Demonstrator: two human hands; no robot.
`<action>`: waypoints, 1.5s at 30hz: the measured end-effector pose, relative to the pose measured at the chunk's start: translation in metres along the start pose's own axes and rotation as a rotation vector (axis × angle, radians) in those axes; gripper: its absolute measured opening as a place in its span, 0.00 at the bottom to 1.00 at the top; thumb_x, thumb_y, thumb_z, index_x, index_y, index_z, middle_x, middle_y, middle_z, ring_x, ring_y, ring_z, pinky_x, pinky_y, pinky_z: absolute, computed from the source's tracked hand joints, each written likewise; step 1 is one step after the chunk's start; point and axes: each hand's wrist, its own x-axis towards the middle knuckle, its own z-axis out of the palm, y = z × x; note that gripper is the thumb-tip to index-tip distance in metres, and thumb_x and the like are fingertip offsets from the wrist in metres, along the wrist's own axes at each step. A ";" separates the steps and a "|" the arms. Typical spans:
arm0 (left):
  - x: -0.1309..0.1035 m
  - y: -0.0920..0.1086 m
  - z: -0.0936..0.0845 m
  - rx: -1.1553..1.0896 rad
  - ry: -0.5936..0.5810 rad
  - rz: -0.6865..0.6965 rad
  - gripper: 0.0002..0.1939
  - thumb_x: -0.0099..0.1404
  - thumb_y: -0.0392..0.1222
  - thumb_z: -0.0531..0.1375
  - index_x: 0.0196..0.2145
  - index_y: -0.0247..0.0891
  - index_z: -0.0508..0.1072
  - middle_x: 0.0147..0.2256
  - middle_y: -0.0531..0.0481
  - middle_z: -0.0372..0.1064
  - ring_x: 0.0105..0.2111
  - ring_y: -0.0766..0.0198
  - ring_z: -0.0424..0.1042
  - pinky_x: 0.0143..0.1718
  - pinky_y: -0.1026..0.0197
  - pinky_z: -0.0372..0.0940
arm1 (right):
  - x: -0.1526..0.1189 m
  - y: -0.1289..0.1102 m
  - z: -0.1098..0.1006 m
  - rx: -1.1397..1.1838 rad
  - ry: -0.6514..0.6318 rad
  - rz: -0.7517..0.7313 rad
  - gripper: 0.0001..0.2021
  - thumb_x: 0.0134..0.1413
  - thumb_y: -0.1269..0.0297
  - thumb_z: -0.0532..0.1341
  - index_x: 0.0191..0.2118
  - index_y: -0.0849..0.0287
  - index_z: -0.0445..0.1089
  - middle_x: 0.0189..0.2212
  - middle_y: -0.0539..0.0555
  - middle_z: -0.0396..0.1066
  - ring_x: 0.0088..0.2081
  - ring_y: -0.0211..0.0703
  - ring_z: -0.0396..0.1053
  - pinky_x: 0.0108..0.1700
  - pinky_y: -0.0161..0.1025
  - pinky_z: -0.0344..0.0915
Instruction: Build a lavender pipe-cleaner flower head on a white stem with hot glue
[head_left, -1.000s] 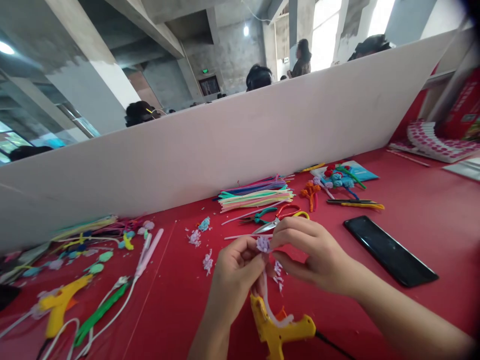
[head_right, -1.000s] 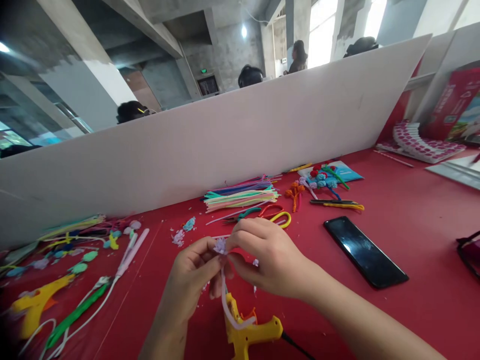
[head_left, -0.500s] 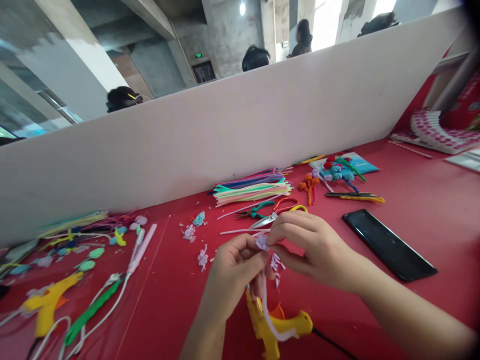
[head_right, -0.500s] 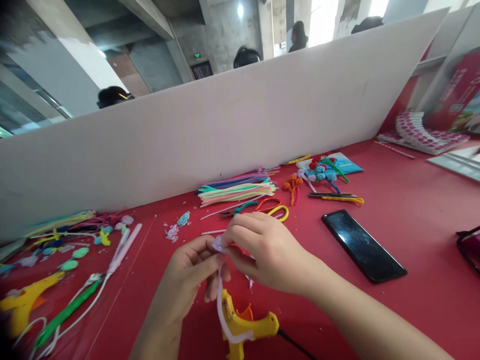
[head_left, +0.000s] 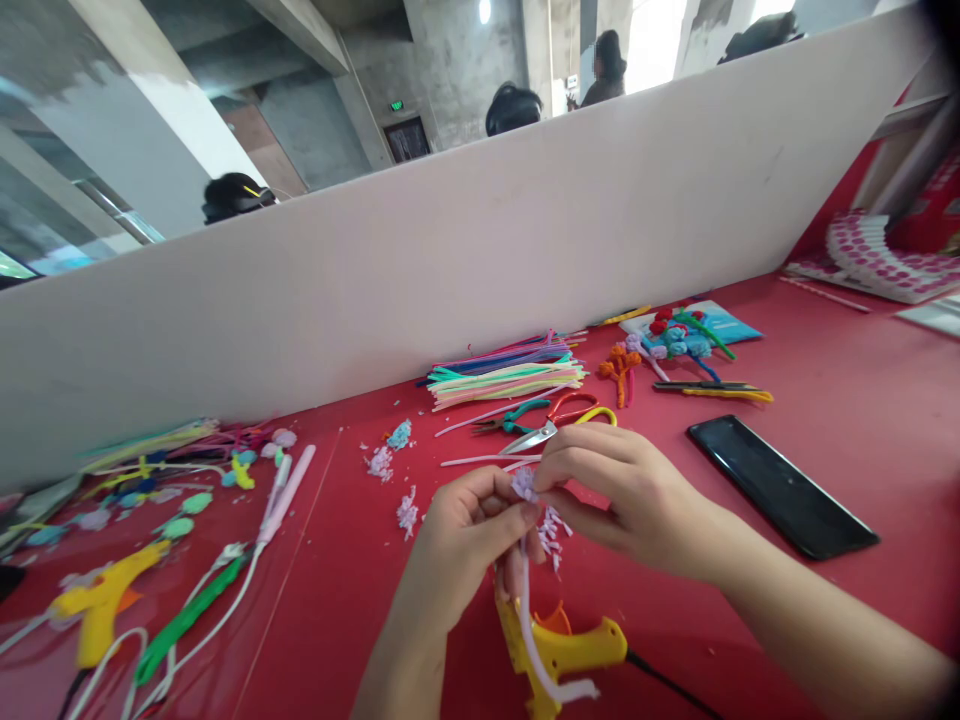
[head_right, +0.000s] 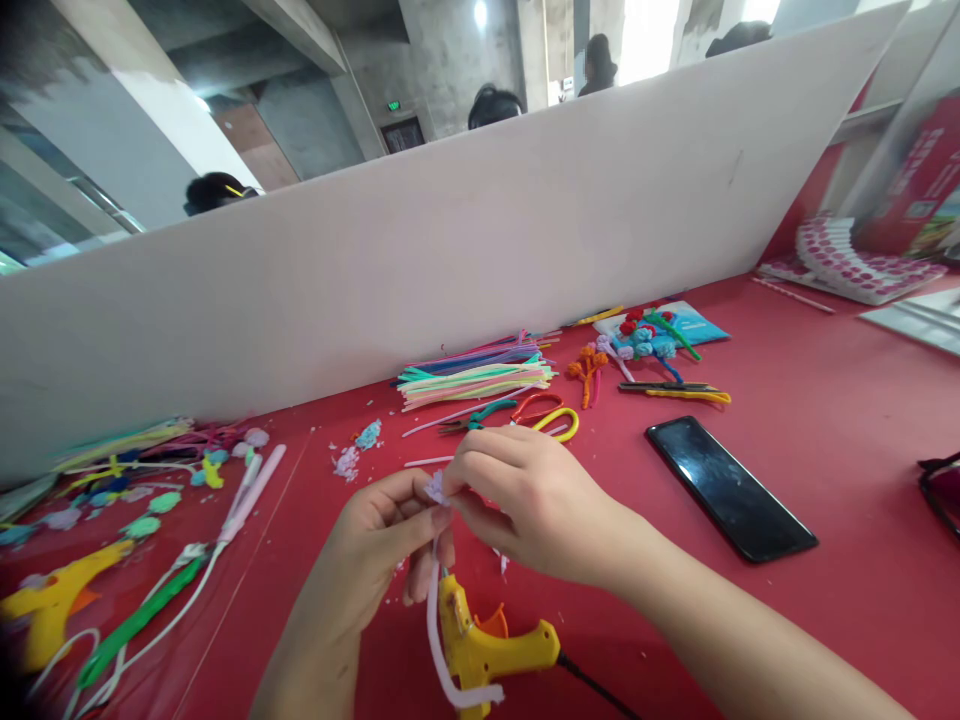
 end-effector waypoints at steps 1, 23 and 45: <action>0.000 0.000 -0.001 0.006 0.004 0.023 0.08 0.60 0.43 0.62 0.29 0.35 0.68 0.20 0.52 0.72 0.11 0.73 0.63 0.13 0.72 0.56 | 0.000 0.000 -0.001 0.032 0.011 0.005 0.06 0.58 0.74 0.55 0.40 0.57 0.65 0.33 0.53 0.69 0.35 0.38 0.65 0.38 0.37 0.63; -0.004 0.002 0.000 0.333 0.189 0.286 0.02 0.58 0.36 0.62 0.30 0.38 0.75 0.20 0.53 0.69 0.22 0.65 0.69 0.26 0.64 0.65 | 0.005 -0.014 -0.009 0.331 -0.032 0.464 0.06 0.53 0.74 0.57 0.29 0.58 0.68 0.25 0.48 0.69 0.29 0.35 0.65 0.33 0.33 0.62; -0.012 -0.037 -0.007 -0.207 0.127 0.088 0.08 0.59 0.40 0.62 0.31 0.34 0.67 0.22 0.51 0.72 0.13 0.77 0.61 0.13 0.74 0.54 | -0.083 -0.030 0.064 0.095 -0.401 0.600 0.08 0.56 0.68 0.54 0.28 0.60 0.66 0.30 0.56 0.70 0.31 0.42 0.68 0.34 0.37 0.60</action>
